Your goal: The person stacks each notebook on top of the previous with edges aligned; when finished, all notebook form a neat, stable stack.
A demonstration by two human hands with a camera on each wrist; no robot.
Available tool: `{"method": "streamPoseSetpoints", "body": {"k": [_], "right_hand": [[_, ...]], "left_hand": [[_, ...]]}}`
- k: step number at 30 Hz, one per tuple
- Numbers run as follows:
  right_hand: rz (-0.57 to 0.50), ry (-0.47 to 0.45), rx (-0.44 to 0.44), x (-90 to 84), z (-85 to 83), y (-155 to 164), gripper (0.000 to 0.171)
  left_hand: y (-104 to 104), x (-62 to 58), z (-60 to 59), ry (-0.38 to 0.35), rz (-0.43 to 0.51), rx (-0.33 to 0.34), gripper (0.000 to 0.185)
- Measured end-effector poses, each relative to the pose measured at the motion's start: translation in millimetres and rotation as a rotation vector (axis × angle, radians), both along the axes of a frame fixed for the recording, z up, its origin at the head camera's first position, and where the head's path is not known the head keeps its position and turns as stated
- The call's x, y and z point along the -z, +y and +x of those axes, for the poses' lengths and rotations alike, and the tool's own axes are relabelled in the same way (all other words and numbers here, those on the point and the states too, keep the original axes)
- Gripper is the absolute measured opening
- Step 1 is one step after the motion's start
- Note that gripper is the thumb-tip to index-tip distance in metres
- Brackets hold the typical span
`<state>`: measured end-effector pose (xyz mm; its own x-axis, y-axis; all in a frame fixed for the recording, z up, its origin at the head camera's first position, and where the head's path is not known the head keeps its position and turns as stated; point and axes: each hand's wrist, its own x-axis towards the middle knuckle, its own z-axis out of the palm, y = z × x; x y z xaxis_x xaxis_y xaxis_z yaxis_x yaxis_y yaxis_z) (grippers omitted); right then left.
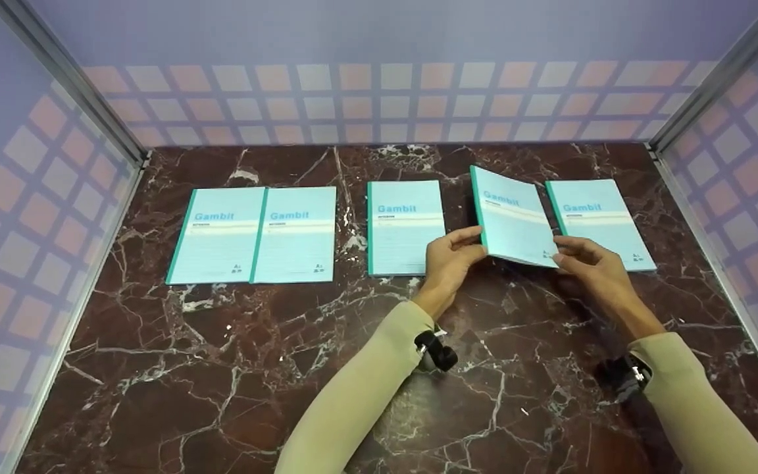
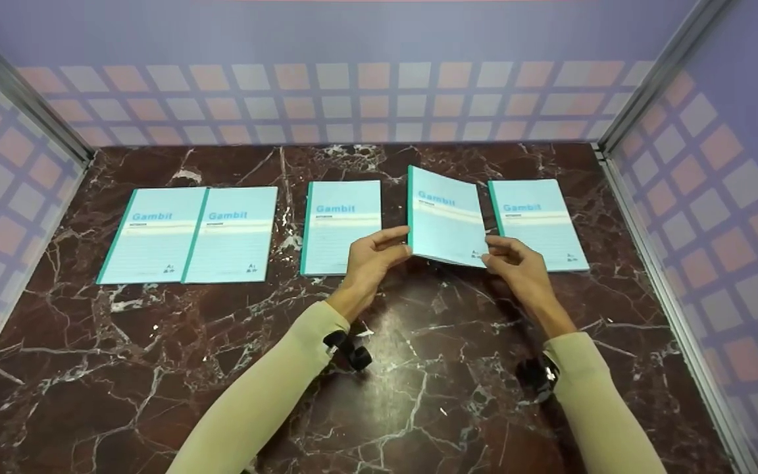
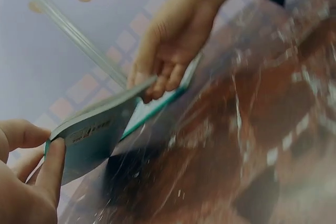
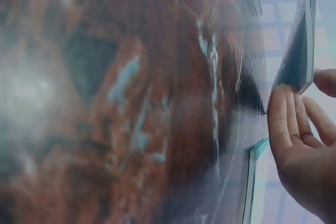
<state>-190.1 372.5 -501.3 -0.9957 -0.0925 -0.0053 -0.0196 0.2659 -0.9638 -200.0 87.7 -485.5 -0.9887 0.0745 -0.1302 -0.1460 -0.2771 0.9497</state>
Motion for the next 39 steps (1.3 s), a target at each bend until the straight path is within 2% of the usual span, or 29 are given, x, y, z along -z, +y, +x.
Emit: {"method": "streamPoseSetpoints", "body": {"k": [6,14,19,24,29,39], "right_hand": [[0.049,0.036,0.012,-3.7,0.0,-8.3,0.047],[0.053,0.106,0.009,-10.0,-3.7,-26.1,0.045],[0.079,0.152,-0.006,-14.9,-10.0,-42.2,0.042],[0.086,0.185,-0.033,-21.3,-18.4,-60.8,0.041],[0.085,0.198,-0.054,-23.6,-24.4,-78.9,0.041],[0.134,0.202,-0.076,-22.9,-32.1,-116.5,0.041]], "left_hand": [[-11.6,0.8,-0.1,0.037,-0.129,-0.022,0.035],[-35.5,-0.3,1.2,0.126,-0.253,0.001,0.033],[-54.2,1.4,2.9,0.139,-0.272,0.015,0.035],[-71.3,2.9,3.4,0.136,-0.294,-0.027,0.037],[-87.1,2.7,3.6,0.137,-0.315,-0.056,0.035],[-125.2,0.5,9.1,0.180,-0.385,-0.068,0.033]]}}
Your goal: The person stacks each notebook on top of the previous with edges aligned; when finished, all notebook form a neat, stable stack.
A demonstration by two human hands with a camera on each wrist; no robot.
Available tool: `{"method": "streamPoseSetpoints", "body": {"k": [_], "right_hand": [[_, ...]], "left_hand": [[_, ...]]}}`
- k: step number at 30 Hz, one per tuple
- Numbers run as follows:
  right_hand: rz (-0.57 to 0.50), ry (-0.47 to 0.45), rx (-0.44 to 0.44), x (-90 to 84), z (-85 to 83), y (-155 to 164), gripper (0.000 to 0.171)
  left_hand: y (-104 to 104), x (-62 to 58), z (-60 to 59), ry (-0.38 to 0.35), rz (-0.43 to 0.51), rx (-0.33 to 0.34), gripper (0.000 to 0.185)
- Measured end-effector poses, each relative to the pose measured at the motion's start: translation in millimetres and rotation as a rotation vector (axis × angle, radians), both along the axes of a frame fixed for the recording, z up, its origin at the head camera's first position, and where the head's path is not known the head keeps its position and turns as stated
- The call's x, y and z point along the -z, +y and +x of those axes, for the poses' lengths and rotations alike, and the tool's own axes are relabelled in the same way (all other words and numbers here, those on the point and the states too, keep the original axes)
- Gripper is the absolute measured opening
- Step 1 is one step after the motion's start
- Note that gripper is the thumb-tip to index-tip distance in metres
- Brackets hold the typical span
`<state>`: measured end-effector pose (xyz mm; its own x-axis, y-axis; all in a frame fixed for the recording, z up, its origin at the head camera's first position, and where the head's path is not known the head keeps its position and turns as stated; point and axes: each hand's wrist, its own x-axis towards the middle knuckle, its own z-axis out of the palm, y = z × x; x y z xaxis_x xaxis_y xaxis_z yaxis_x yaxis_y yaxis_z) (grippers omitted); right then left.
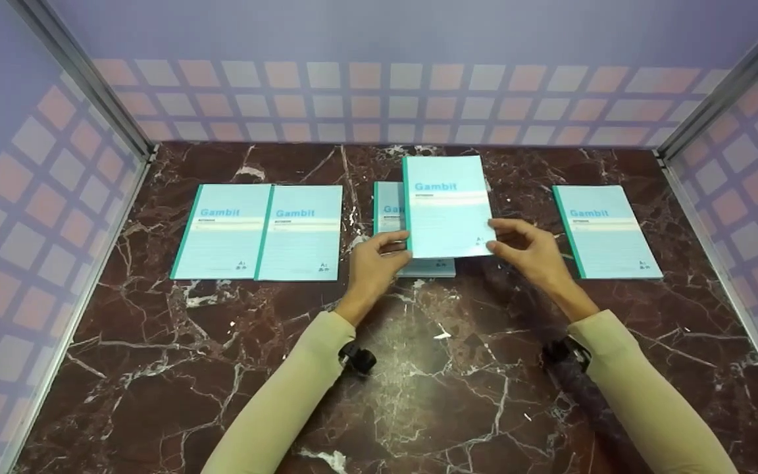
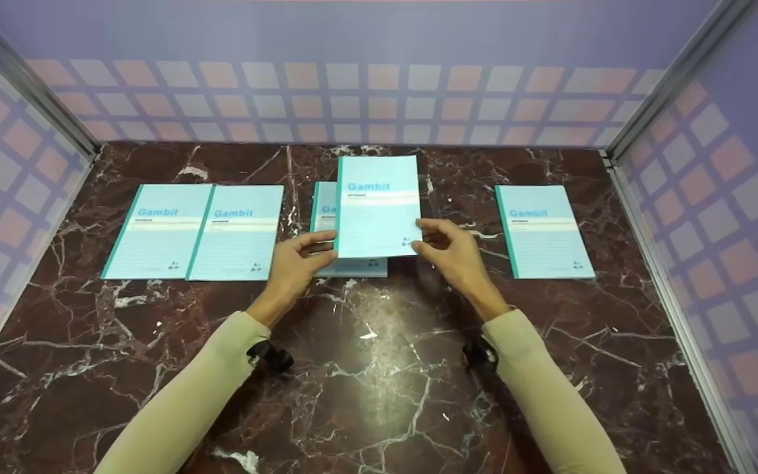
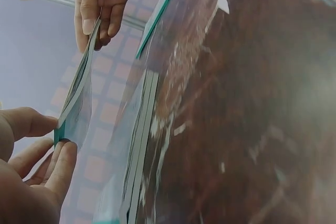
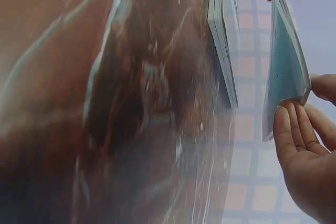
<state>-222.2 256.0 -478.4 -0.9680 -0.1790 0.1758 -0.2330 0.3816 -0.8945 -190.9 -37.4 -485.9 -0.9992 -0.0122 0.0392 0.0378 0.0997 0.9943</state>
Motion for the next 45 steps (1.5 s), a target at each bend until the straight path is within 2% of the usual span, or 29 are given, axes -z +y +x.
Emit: {"method": "streamPoseSetpoints", "body": {"k": [15,22,34,38,45], "right_hand": [[-0.008,-0.046,-0.052,6.4,-2.6,-40.9,0.043],[0.045,-0.040,-0.075,12.0,-1.1,-48.1,0.041],[0.187,-0.046,-0.076,21.1,0.1,-51.5,0.042],[0.235,-0.017,-0.103,23.8,-0.2,-52.8,0.041],[0.316,0.091,-0.118,25.2,0.7,-54.5,0.036]], "left_hand": [[-37.4,8.3,7.8,0.011,-0.078,-0.030,0.031],[-47.1,13.6,9.3,0.018,-0.096,-0.027,0.031],[-48.5,20.3,8.1,-0.003,-0.247,-0.019,0.030],[-48.0,22.1,7.7,-0.004,-0.301,-0.031,0.028],[-47.5,24.6,6.1,0.029,-0.370,-0.051,0.025]]}}
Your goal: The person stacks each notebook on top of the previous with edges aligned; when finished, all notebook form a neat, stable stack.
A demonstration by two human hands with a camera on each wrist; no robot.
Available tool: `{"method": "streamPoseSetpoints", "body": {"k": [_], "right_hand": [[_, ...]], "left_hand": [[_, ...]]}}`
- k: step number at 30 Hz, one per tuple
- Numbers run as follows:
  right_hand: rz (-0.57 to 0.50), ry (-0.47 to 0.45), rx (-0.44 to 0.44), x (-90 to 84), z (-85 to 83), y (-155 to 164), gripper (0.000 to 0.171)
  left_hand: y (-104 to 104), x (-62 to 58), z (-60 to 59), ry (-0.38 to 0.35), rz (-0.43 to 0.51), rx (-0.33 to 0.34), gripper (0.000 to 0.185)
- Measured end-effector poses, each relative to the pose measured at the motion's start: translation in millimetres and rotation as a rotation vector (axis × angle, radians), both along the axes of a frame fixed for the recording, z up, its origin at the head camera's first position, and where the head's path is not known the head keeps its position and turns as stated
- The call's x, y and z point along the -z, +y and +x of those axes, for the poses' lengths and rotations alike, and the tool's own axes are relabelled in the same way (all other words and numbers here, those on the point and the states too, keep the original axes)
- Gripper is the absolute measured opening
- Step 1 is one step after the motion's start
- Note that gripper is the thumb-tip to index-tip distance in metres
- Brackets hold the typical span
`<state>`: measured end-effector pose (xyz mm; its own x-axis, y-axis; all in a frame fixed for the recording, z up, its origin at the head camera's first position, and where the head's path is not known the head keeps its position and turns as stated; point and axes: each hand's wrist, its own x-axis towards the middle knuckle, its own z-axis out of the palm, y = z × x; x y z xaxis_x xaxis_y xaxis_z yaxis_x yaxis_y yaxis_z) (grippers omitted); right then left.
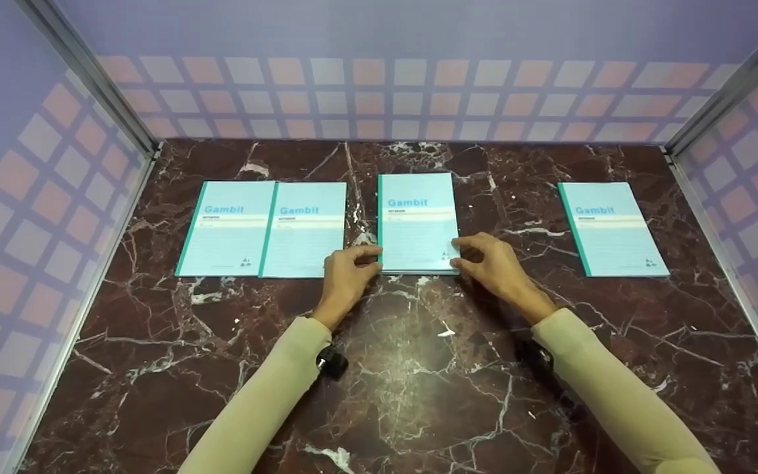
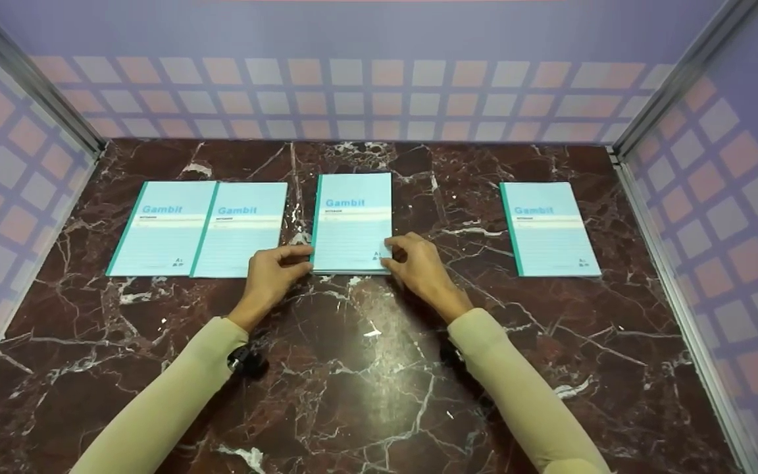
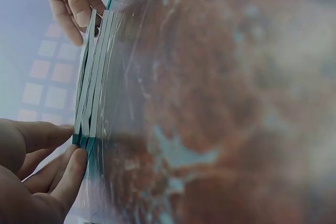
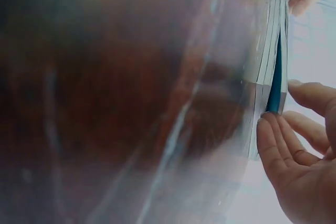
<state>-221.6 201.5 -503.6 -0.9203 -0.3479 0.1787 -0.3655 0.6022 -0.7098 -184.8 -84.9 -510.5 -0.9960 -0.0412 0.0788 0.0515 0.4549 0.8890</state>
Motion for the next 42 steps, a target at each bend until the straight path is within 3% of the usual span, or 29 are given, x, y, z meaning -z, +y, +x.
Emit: {"method": "streamPoseSetpoints", "body": {"k": [11,23,34,42], "right_hand": [[0.085,0.016,-0.026,1.4,4.3,2.2,0.045],[0.141,0.064,-0.055,1.3,9.4,-2.0,0.046],[0.165,0.113,-0.065,2.7,9.8,1.7,0.044],[0.170,0.104,-0.064,2.4,9.8,1.7,0.044]], "left_hand": [[0.3,-0.5,3.1,0.013,-0.048,0.101,0.036],[0.4,3.9,4.5,0.061,-0.080,0.066,0.035],[1.8,1.6,1.0,0.031,-0.122,0.057,0.035],[3.7,1.2,1.2,0.054,-0.158,0.058,0.033]]}}
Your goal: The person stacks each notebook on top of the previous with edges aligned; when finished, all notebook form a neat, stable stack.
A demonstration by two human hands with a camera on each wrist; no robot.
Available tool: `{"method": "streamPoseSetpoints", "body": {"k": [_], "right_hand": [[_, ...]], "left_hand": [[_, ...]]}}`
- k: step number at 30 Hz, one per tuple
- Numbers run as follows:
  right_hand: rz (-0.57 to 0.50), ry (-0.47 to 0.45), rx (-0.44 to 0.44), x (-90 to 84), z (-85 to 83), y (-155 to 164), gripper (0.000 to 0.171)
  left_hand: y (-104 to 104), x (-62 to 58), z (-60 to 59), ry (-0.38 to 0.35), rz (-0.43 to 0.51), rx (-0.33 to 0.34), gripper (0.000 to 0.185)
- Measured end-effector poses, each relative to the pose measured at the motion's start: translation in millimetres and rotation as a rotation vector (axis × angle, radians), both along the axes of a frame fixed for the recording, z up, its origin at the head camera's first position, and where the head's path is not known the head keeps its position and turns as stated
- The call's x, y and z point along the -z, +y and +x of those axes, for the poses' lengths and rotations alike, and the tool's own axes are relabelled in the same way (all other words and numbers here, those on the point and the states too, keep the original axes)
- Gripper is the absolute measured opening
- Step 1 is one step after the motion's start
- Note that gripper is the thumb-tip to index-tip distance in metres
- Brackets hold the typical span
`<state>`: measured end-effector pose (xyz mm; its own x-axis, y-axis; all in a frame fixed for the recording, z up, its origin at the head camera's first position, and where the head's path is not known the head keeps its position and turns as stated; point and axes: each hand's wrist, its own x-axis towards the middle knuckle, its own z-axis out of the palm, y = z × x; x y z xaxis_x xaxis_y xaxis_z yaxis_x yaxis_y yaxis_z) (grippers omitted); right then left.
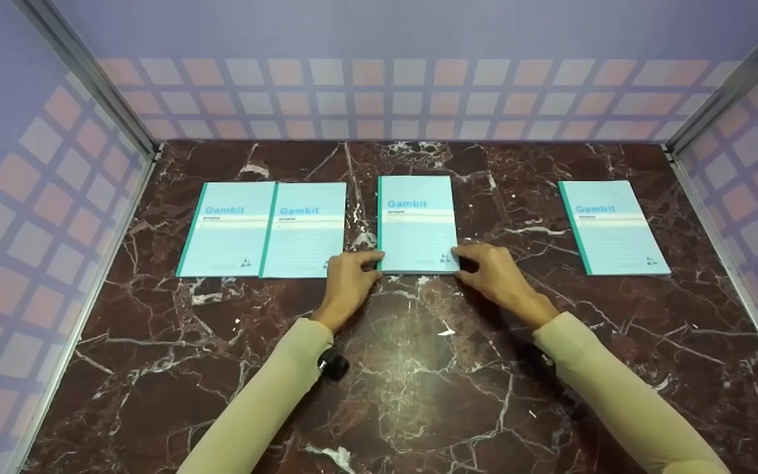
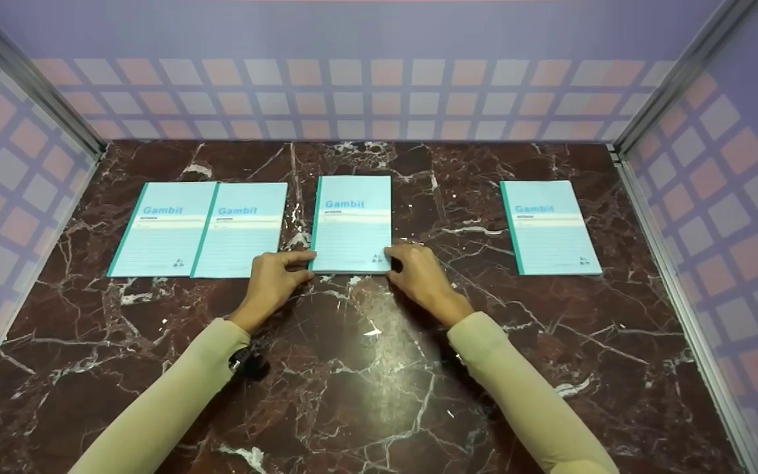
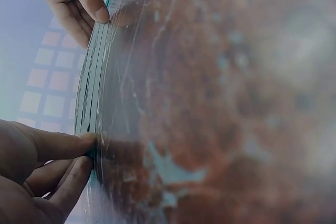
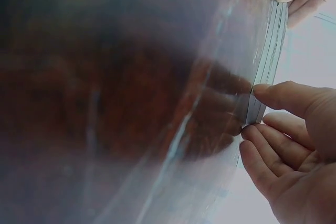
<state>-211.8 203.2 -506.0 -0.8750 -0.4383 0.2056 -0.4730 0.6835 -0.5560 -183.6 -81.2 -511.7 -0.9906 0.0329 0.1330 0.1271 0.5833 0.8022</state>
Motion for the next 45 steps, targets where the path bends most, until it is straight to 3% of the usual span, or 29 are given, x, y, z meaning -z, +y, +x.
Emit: {"method": "streamPoseSetpoints", "body": {"k": [8,12,20,28,36,45], "right_hand": [[-0.002,0.002,-0.001,-1.3,1.2,-0.5,0.045],[-0.019,0.000,0.013,-3.5,3.0,-2.2,0.047],[-0.048,0.097,0.014,-11.6,6.6,-20.8,0.045],[-0.116,0.113,-0.072,-10.8,2.4,-58.9,0.041],[-0.160,0.046,-0.119,-7.8,-3.3,-93.7,0.044],[-0.151,-0.021,-0.144,-10.6,-6.6,-137.3,0.048]], "left_hand": [[-2.5,1.7,1.2,0.032,0.017,0.039,0.032],[-7.8,1.2,3.8,0.011,0.058,0.049,0.033],[-24.8,-3.4,4.8,0.036,0.077,0.052,0.034],[-54.4,-11.3,6.9,0.116,0.040,-0.029,0.032],[-88.2,-14.3,4.2,0.116,0.029,-0.094,0.033],[-121.3,-9.8,7.8,0.110,0.011,-0.180,0.032]]}}
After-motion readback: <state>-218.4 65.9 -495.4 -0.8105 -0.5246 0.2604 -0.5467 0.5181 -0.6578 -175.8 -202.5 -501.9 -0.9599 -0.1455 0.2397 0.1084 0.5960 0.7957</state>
